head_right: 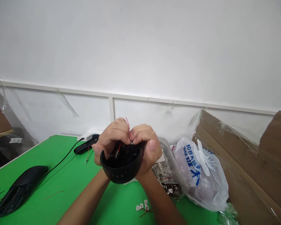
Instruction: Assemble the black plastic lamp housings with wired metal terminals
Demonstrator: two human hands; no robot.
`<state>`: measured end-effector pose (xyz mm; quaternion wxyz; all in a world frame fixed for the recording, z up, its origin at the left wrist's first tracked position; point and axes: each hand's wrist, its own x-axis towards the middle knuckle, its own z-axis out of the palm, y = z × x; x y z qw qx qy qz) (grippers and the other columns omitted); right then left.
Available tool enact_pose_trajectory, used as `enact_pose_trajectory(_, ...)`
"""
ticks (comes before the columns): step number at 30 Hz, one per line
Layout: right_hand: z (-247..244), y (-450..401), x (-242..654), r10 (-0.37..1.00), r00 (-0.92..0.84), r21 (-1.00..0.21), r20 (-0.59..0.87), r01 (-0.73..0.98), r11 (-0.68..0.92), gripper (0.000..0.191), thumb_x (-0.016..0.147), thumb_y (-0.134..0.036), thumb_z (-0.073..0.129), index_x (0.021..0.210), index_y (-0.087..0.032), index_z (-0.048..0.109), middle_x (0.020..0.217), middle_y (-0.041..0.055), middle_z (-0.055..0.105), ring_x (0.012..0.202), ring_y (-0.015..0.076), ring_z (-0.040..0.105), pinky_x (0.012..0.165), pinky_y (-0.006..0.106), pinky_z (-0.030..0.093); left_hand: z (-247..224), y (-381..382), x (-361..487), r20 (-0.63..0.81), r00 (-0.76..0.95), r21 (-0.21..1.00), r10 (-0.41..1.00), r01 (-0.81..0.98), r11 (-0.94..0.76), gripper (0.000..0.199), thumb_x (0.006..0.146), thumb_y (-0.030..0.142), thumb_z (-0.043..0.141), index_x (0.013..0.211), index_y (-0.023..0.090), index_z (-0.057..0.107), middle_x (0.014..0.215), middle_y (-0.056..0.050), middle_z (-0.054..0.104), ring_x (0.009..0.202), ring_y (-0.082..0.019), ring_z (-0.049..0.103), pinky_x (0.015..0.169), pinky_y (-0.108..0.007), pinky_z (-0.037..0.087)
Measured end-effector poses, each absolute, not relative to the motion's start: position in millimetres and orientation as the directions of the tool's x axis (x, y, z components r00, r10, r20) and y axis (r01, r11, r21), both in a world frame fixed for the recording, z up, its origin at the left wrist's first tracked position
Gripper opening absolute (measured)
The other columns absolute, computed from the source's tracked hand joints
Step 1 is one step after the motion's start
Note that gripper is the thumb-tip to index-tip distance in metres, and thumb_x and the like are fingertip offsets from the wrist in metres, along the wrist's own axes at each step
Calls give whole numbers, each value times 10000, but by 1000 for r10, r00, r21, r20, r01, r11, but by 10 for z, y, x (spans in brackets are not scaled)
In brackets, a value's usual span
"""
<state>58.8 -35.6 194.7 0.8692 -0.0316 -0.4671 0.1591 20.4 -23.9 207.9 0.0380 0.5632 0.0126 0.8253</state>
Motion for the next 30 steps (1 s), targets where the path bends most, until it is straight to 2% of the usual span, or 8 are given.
enact_pose_trajectory(5,1980,-373,580,309,532,-190,789,-267,945,421,1031,-263,327,660,-232,523,624,8,477,611,186,511,628,365,440,2050,-242,166,945,-314,59,95,-122,-991,657,1098,545,275,612,219,573,550,-29,538,545,-175,505,599,-374,415)
enact_pose_trajectory(15,1959,-391,668,370,476,-238,798,-315,919,475,1059,-319,319,636,-235,519,615,6,497,603,178,520,615,356,449,2040,-293,229,936,-327,86,126,-133,-987,648,1101,514,259,614,219,567,541,-31,509,536,-177,489,581,-369,402)
enact_pose_trajectory(22,1973,-403,693,345,451,-197,823,-342,919,466,1045,-293,310,646,-225,542,622,11,510,624,169,531,618,342,463,2049,-317,241,949,-285,110,135,-102,-989,664,1096,567,235,614,219,530,527,-32,498,529,-174,500,577,-364,430)
enact_pose_trajectory(26,1976,-396,725,358,362,-229,861,-352,908,456,1046,-303,318,656,-222,541,643,13,525,636,170,538,631,343,467,2070,-341,252,915,-383,92,126,-105,-990,638,1080,602,276,619,220,496,532,-26,486,518,-167,468,565,-362,416)
enact_pose_trajectory(30,1959,-341,777,358,231,-285,905,-295,912,318,1045,-316,429,771,-231,568,733,14,580,709,190,597,691,369,506,2167,-354,16,941,-254,176,224,-199,-964,649,1030,718,321,661,223,523,537,-27,492,528,-182,505,585,-382,462)
